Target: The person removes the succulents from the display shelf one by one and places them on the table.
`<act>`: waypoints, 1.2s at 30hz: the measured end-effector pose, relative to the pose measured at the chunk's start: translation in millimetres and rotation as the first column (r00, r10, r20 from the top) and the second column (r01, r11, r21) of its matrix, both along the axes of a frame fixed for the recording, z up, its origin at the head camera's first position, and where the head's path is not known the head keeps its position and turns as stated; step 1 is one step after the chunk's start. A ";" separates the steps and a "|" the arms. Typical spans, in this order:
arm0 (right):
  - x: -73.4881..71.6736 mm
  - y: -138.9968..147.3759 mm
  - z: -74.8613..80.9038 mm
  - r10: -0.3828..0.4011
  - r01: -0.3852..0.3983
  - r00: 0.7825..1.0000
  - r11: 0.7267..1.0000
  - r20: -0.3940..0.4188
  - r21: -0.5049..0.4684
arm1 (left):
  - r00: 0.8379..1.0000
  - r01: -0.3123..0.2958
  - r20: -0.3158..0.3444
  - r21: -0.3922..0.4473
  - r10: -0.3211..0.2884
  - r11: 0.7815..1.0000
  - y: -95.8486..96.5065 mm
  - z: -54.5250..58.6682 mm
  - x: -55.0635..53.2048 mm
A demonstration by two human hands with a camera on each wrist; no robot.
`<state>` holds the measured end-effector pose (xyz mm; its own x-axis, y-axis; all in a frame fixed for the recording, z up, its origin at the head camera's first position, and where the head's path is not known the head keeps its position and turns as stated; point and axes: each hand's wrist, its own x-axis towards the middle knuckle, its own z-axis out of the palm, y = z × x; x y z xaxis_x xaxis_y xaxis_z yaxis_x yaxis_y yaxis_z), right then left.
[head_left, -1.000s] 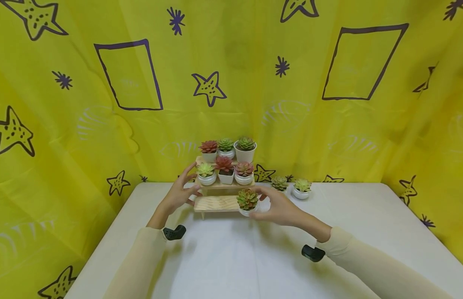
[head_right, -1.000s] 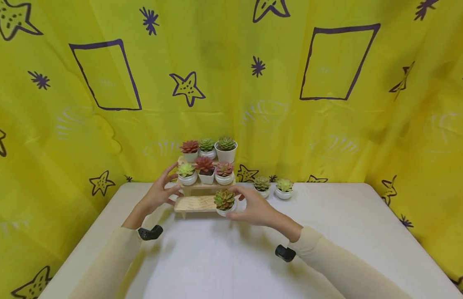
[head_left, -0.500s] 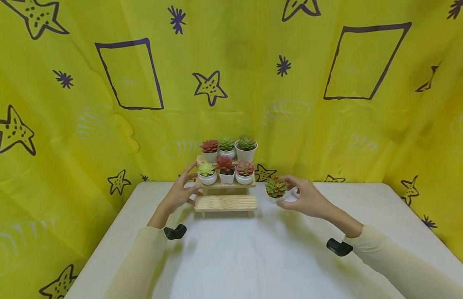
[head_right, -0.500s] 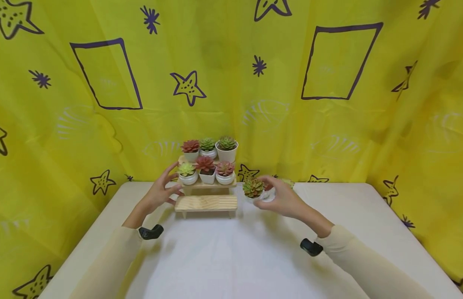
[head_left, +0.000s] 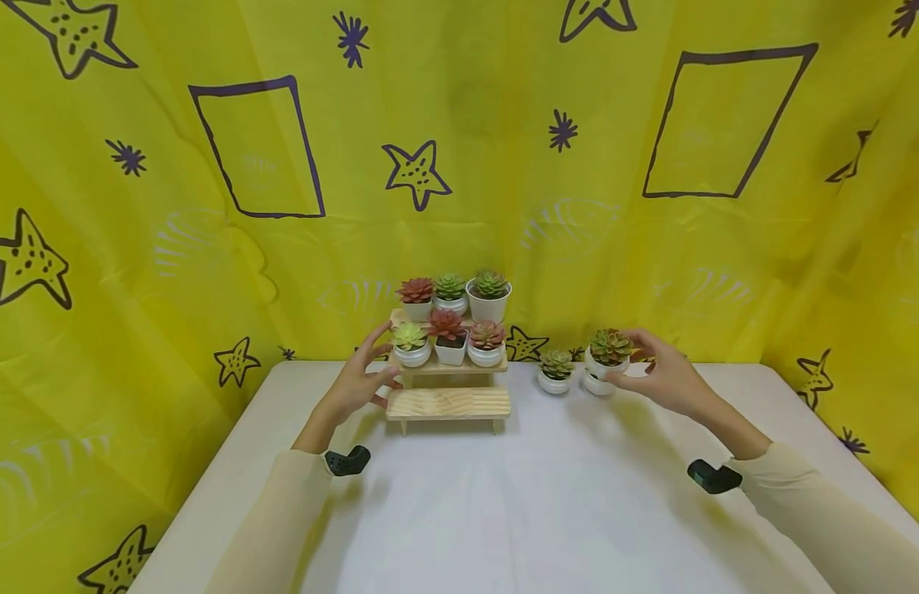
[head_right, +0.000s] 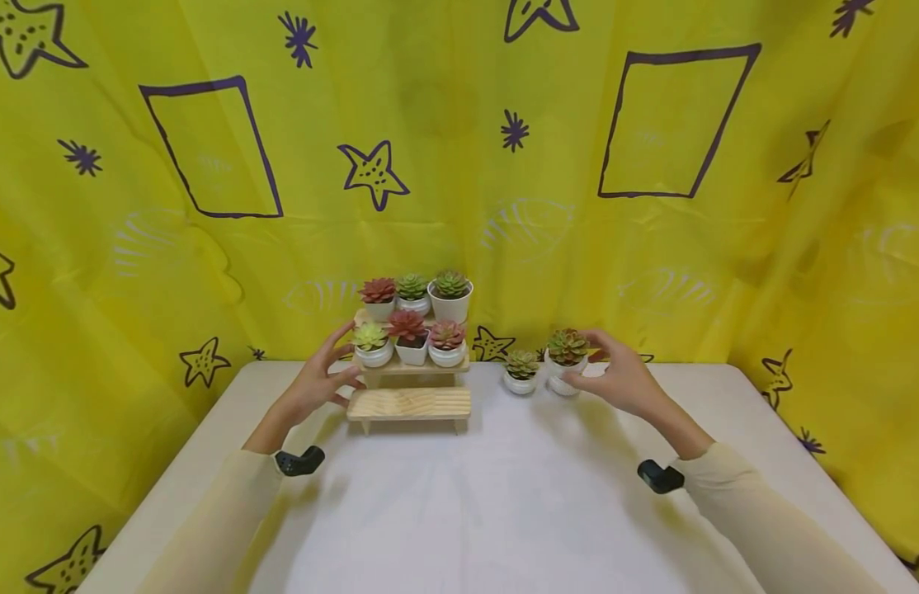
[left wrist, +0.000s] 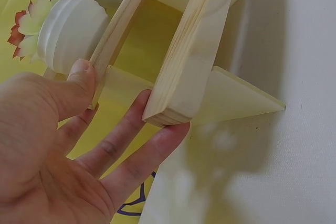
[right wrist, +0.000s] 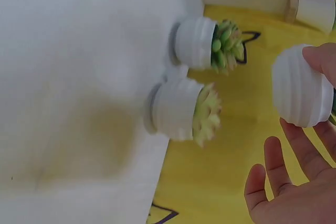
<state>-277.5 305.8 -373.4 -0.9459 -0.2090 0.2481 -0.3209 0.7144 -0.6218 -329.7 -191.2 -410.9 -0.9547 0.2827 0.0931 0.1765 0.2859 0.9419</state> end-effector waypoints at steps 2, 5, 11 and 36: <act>-1.3 6.9 -1.2 -0.021 0.022 1.000 1.000 0.014 -0.009 | 1.000 0.000 0.002 0.000 0.000 1.000 0.1 0.1 0.3; -4.5 16.5 -4.2 -0.042 0.043 0.999 0.998 0.028 -0.041 | 1.000 0.001 0.003 0.001 -0.001 1.000 0.3 0.4 0.7; -11.9 32.7 -13.4 -0.080 0.087 0.994 0.992 0.072 -0.097 | 1.000 0.001 0.006 0.007 -0.001 1.000 0.4 0.7 1.0; -34.3 66.6 -58.9 -0.213 0.232 0.965 0.965 0.152 -0.119 | 1.000 0.021 -0.005 0.011 -0.021 1.000 0.1 1.7 1.6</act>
